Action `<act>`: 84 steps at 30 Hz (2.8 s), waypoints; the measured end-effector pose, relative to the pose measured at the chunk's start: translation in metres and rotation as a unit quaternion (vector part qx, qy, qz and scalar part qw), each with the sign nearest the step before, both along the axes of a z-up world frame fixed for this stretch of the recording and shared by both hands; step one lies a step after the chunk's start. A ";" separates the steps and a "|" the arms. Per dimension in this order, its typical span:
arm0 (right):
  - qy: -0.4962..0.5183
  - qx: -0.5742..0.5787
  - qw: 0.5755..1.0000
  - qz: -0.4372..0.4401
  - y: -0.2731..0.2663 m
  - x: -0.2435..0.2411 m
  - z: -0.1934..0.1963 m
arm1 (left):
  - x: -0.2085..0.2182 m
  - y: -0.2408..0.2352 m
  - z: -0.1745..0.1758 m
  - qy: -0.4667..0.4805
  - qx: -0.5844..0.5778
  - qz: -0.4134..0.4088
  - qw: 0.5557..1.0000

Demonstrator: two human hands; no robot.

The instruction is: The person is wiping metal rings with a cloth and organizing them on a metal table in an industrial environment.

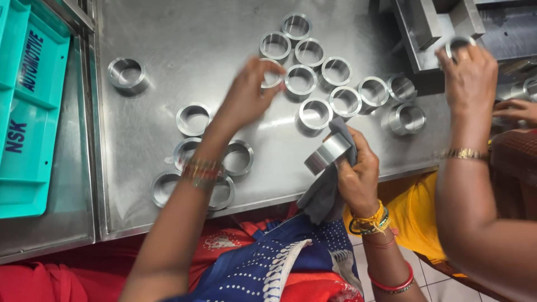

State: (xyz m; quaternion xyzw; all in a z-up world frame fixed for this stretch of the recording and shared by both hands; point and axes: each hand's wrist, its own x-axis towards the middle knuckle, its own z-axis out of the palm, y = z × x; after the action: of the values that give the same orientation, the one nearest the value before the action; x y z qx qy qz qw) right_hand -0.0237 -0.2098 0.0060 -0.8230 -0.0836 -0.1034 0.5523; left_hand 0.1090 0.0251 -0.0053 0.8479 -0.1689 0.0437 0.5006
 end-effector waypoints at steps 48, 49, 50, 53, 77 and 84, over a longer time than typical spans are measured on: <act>0.164 -0.038 0.984 -0.056 -0.029 0.004 -0.073 | 0.272 -0.036 -0.076 -0.079 0.343 0.208 0.913; 0.233 0.198 0.950 -0.058 -0.017 -0.002 -0.073 | 0.261 -0.026 -0.069 -0.074 0.348 0.243 0.902; 0.237 0.200 0.948 -0.064 -0.017 -0.001 -0.073 | 0.256 -0.009 -0.077 -0.071 0.350 0.237 0.903; 0.179 0.161 0.970 -0.040 -0.018 -0.001 -0.073 | 0.237 0.037 -0.099 -0.123 0.364 0.292 0.876; -0.035 -0.082 0.996 -0.027 0.004 -0.012 -0.025 | -0.082 -0.029 -0.002 0.187 -0.005 -0.091 0.978; 0.071 0.130 0.988 0.050 0.035 -0.017 -0.036 | -0.134 -0.002 -0.007 0.149 -0.101 -0.148 0.972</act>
State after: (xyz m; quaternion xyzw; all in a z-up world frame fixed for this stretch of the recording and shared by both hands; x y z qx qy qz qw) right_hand -0.0403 -0.1752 -0.0300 -0.7443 -0.0713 -0.0266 0.6635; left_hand -0.0248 0.0236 -0.0119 0.7556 -0.2109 -0.1413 0.6039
